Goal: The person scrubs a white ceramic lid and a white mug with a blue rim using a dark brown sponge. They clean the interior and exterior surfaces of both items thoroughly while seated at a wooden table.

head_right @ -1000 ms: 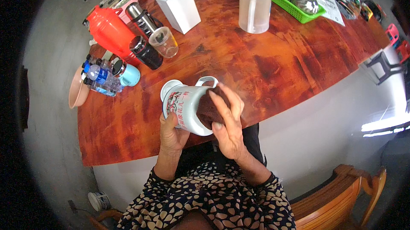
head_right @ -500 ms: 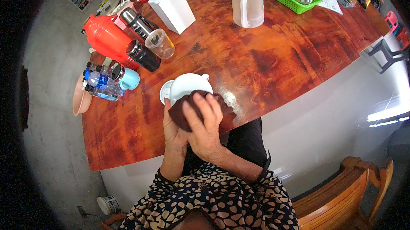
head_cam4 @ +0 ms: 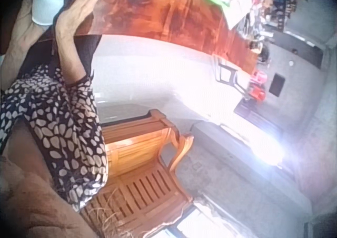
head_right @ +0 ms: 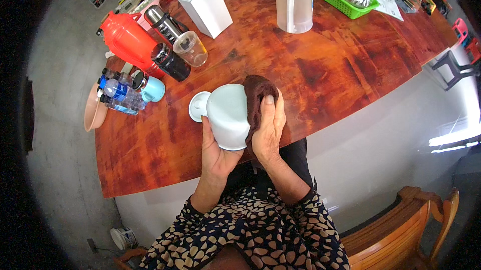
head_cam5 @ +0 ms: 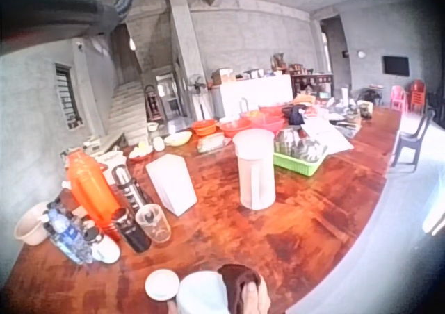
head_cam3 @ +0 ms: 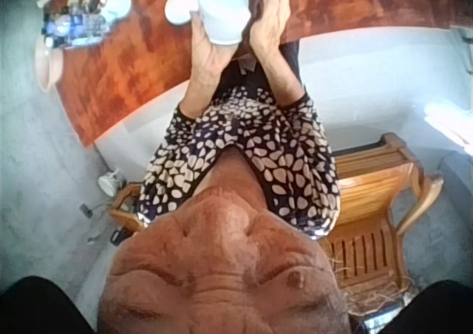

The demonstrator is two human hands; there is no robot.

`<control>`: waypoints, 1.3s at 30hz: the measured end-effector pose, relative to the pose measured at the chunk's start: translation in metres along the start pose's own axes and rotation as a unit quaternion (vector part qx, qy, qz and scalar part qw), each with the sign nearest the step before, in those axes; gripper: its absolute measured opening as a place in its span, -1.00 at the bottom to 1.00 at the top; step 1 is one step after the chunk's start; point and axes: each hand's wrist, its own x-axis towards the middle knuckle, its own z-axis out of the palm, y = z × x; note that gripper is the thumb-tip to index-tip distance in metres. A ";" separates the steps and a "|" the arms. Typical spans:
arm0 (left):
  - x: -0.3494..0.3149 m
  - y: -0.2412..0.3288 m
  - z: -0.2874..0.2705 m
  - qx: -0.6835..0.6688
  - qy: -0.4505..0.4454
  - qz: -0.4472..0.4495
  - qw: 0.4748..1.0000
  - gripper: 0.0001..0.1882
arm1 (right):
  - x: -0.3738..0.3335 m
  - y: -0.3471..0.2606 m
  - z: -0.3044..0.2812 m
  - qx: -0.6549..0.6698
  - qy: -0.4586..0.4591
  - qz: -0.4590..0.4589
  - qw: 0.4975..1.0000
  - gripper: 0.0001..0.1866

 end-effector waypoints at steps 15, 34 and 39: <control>0.002 0.019 -0.006 -0.006 -0.031 0.062 0.998 -0.40 | -0.051 0.050 -0.001 -0.202 -0.166 -0.080 0.962 -0.27; -0.023 -0.009 0.002 0.462 0.099 0.184 0.862 -0.28 | -0.017 -0.026 -0.020 -0.246 -0.106 -0.427 0.864 -0.58; -0.033 -0.006 0.015 0.660 0.039 0.232 0.714 -0.24 | -0.019 -0.009 -0.020 -0.348 -0.168 -0.526 0.758 -0.63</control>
